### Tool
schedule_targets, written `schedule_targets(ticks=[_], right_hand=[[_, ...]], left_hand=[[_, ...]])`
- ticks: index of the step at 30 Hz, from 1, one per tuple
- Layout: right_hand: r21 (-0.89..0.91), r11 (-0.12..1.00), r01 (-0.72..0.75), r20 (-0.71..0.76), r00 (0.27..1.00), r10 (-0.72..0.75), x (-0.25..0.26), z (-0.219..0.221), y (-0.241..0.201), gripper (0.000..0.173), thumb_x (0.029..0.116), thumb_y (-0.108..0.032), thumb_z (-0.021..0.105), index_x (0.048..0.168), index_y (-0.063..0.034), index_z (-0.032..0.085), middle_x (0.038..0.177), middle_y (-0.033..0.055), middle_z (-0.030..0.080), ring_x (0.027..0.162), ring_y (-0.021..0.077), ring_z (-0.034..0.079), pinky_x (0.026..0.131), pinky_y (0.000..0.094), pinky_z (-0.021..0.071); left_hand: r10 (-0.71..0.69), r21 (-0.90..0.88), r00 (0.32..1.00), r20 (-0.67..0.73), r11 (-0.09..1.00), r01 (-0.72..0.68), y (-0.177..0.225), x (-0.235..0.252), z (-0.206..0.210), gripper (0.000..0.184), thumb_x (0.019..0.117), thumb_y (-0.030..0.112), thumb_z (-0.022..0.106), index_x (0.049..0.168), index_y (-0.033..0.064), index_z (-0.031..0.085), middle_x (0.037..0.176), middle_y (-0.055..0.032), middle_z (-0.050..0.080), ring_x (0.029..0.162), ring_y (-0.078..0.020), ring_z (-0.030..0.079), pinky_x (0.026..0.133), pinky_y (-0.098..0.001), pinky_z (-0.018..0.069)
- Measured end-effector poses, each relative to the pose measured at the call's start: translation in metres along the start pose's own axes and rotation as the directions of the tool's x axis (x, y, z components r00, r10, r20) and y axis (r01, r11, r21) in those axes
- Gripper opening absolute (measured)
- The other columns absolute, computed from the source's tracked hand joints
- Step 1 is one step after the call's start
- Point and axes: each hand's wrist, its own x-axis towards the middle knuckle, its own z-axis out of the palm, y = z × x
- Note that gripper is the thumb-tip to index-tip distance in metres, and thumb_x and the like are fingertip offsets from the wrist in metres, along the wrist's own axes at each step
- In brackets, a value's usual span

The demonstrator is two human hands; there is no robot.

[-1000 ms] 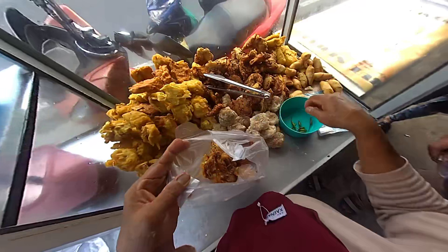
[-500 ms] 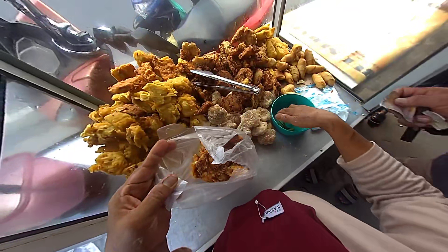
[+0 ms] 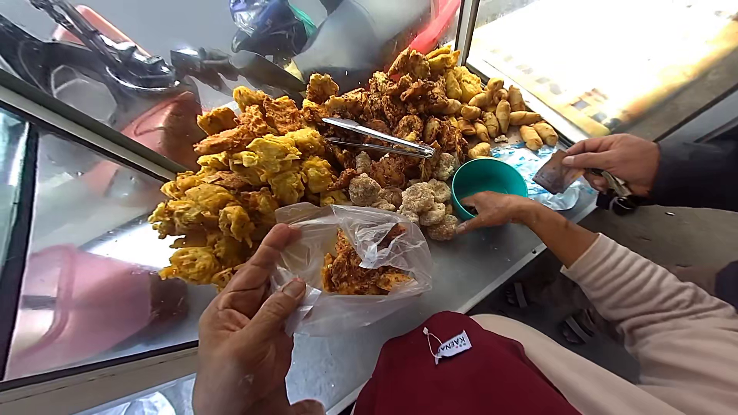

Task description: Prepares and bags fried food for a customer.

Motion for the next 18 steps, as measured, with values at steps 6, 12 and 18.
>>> schedule_targets(ticks=[6, 12, 18], right_hand=[[0.637, 0.756, -0.150, 0.054, 0.987, 0.150, 0.003, -0.016, 0.012, 0.024, 0.1076, -0.030, 0.055, 0.092, -0.0114, 0.059, 0.063, -0.0036, 0.049, 0.047, 0.0034, 0.043, 0.043, 0.0165, 0.0351], [0.866, 0.497, -0.050, -0.038, 0.986, 0.164, -0.015, -0.031, -0.002, 0.028, 0.1100, -0.032, 0.047, 0.090, -0.0149, 0.057, 0.062, -0.0054, 0.051, 0.044, 0.0001, 0.045, 0.039, 0.0131, 0.0383], [0.683, 0.644, 0.345, -0.085, 0.913, -0.399, -0.066, -0.048, -0.123, 0.022, 0.1071, -0.024, 0.048, 0.091, -0.0162, 0.060, 0.068, -0.0060, 0.056, 0.046, -0.0032, 0.046, 0.040, 0.0102, 0.0389]], left_hand=[[0.002, 0.011, 1.000, -0.001, 1.000, -0.002, 0.001, -0.001, 0.003, 0.056, 0.0876, -0.002, 0.051, 0.143, 0.0053, 0.057, 0.137, -0.0016, 0.065, 0.110, -0.0084, 0.068, 0.087, -0.0207, 0.0584], [-0.036, 0.032, 0.999, 0.026, 0.999, 0.036, 0.005, 0.000, 0.008, 0.061, 0.0840, -0.001, 0.058, 0.144, 0.0083, 0.057, 0.135, -0.0007, 0.066, 0.107, -0.0087, 0.069, 0.086, -0.0222, 0.0594], [-0.107, 0.056, 0.991, 0.074, 0.993, 0.103, 0.017, 0.004, 0.013, 0.069, 0.0803, -0.003, 0.063, 0.147, 0.0126, 0.055, 0.131, -0.0010, 0.066, 0.098, -0.0080, 0.070, 0.080, -0.0236, 0.0609]])
